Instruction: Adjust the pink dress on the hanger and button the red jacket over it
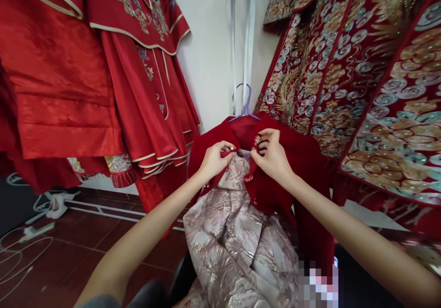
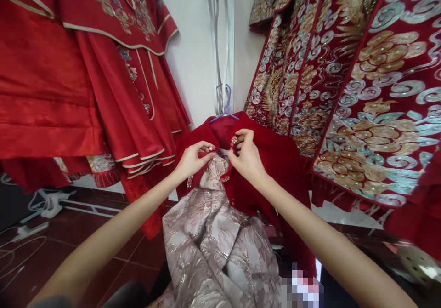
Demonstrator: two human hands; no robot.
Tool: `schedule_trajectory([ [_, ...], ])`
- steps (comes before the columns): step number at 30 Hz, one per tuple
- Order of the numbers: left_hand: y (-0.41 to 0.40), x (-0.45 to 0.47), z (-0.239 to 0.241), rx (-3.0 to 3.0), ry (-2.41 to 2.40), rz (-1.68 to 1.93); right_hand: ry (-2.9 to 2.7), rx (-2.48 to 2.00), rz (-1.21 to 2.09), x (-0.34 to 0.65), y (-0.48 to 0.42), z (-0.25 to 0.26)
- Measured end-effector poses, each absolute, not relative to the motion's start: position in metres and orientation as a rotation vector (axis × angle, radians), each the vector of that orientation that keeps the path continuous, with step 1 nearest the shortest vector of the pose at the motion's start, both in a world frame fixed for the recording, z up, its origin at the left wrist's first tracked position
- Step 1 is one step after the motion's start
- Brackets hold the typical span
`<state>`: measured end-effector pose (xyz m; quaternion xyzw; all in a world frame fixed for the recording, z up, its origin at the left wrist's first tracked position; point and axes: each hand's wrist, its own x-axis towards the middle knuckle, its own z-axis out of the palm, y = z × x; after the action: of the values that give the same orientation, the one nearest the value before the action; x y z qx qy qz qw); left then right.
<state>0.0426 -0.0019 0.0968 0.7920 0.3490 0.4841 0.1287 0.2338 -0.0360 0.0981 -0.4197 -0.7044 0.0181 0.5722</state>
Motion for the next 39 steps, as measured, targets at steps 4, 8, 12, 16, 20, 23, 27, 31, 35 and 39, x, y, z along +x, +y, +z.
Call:
schedule_trajectory([
  [4, -0.011, 0.051, 0.096, 2.177, 1.010, 1.583, -1.721, -0.845, 0.194, 0.236, -0.037, 0.096],
  [8, -0.011, 0.059, 0.097, 2.122, 1.034, 1.578, -1.828, -0.784, 0.279, 0.230, -0.042, 0.096],
  [12, -0.005, 0.059, 0.096, 2.107, 1.044, 1.533, -1.827, -0.794, 0.167, 0.228, -0.040, 0.095],
  [16, -0.005, 0.057, 0.098, 2.170, 1.036, 1.479, -1.847, -0.834, 0.014, 0.226, -0.035, 0.094],
  [20, -0.010, 0.056, 0.102, 2.305, 1.080, 1.424, -1.828, -0.874, -0.051, 0.222, -0.034, 0.092],
  [23, -0.013, 0.055, 0.105, 2.461, 1.067, 1.375, -1.822, -0.896, -0.086, 0.222, -0.034, 0.090],
  [27, -0.015, 0.056, 0.106, 2.566, 1.029, 1.331, -1.835, -0.907, -0.099, 0.226, -0.033, 0.090],
  [31, -0.015, 0.059, 0.108, 2.614, 1.039, 1.307, -1.838, -0.877, -0.040, 0.229, -0.034, 0.092],
  [35, -0.013, 0.061, 0.109, 2.607, 1.074, 1.299, -1.837, -0.871, 0.069, 0.231, -0.035, 0.097],
  [39, -0.011, 0.060, 0.110, 2.618, 1.059, 1.240, -1.817, -0.885, 0.175, 0.234, -0.033, 0.099],
])
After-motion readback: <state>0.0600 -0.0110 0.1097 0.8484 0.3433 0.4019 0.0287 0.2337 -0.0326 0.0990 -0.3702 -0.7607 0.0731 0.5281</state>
